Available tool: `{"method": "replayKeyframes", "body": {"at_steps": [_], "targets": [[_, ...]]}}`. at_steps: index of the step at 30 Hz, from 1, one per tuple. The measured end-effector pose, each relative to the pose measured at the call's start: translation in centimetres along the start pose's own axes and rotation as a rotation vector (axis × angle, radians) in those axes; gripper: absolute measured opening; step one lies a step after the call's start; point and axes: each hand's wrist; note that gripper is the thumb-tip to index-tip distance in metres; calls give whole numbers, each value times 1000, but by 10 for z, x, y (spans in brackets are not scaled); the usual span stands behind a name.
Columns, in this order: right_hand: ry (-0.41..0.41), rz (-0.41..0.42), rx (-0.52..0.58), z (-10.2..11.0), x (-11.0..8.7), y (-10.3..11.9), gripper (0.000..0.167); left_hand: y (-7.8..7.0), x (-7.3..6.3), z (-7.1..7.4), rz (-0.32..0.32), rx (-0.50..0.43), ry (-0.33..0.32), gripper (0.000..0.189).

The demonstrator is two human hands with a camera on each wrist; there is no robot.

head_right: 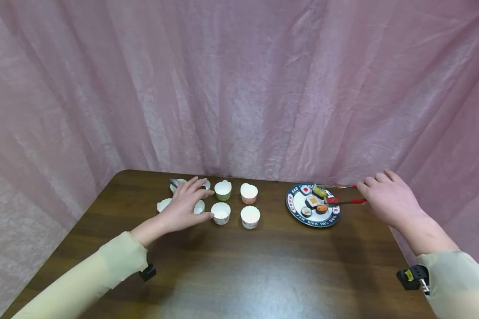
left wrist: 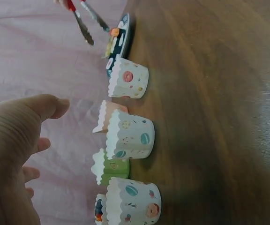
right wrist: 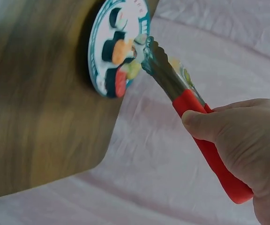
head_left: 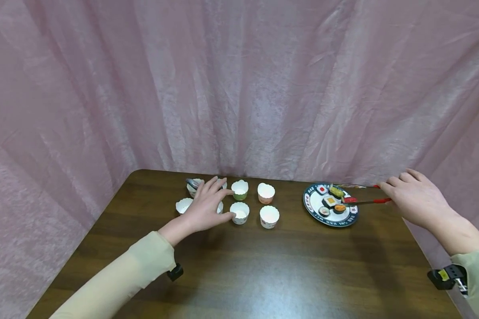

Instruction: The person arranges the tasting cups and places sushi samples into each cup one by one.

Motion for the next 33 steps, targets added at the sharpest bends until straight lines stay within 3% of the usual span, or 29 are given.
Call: {"method": "replayKeyframes", "body": {"at_steps": [6,16,24,33], "targets": [[-11,-17,3,-13,-6,-15,51,8,25,-5,66,33,-3,62],[190,-84,17,-21,0,-27,44,29,58,-9,188,21,78,76],[280,-94,7,-23,7,-28,30,37,80,-16,228,26,158,87],[285,-80,17,-27,2,-24,28,41,98,-34,259,56,202,86]]}}
Point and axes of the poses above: each hand's wrist, its own x-axis towards the middle knuckle, its own z-axis out of the back of the hand, y = z × x, and after that the axes turned 6 degrees about y, right-handed
